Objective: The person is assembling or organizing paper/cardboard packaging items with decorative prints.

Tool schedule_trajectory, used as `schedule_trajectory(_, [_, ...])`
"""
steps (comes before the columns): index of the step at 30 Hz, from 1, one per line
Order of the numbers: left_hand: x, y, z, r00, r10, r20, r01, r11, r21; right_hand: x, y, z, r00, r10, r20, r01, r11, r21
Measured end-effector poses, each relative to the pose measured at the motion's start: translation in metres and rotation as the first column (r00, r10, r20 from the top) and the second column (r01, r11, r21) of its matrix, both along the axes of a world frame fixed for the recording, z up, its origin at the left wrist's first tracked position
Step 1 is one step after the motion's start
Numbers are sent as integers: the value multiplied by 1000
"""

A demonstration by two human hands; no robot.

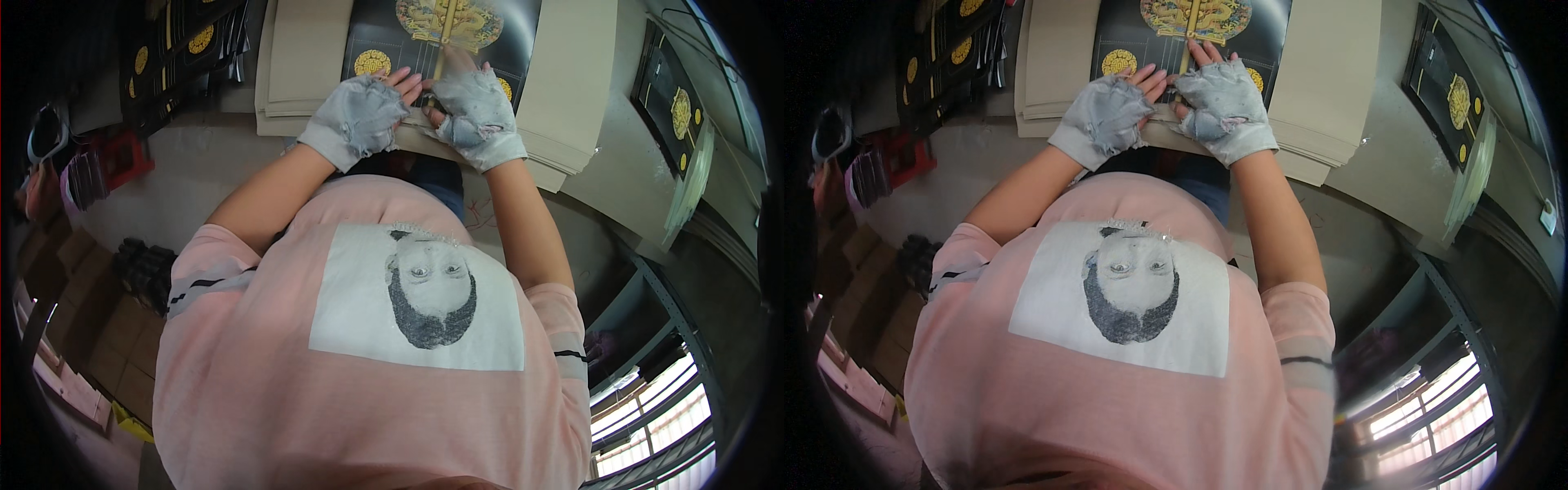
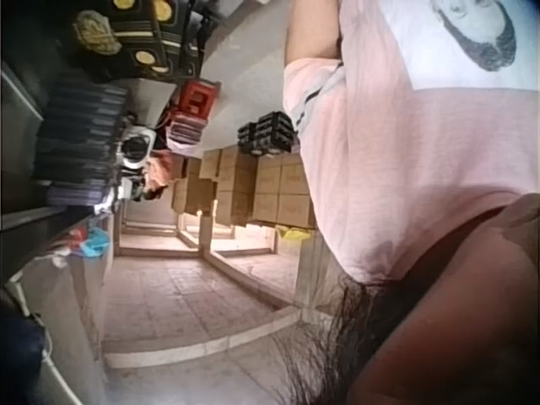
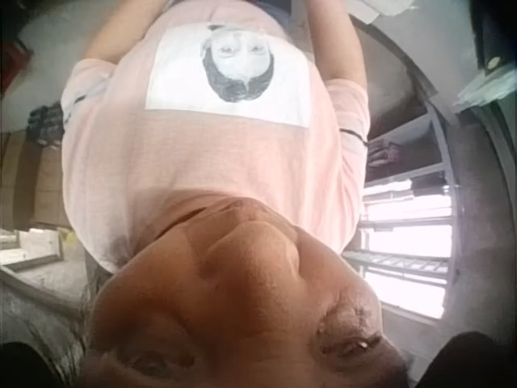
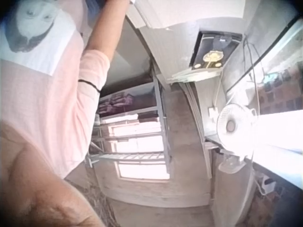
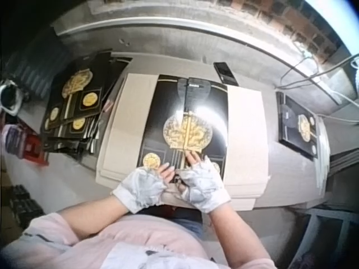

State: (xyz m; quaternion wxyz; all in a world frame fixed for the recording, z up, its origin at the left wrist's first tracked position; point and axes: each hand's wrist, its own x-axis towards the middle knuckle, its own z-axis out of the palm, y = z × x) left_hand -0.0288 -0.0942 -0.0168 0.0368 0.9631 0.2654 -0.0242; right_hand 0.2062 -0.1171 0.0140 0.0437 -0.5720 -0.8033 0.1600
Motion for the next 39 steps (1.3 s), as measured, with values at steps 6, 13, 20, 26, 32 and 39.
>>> schedule_trajectory(6, [-1,1,1,999,-32,28,33,999,-23,3,-4,0,999,22,-40,-20,999,41])
schedule_trajectory(13, [0,7,-3,992,-123,-13,123,992,20,6,-5,7,998,13,-53,-10,999,48])
schedule_trajectory(20, [0,16,-7,982,-166,94,173,982,-70,12,-8,-1,980,-119,-157,126,991,33])
schedule_trajectory(26, [-1,19,-7,981,-174,88,185,974,-128,13,1,-7,996,-87,-35,89,992,86])
schedule_trajectory(32, [-3,19,-25,970,-164,180,193,968,-160,36,46,0,980,-35,197,23,998,63])
schedule_trajectory(39, [-3,20,-26,971,-188,148,223,937,-269,72,115,-2,956,-22,293,-3,997,83])
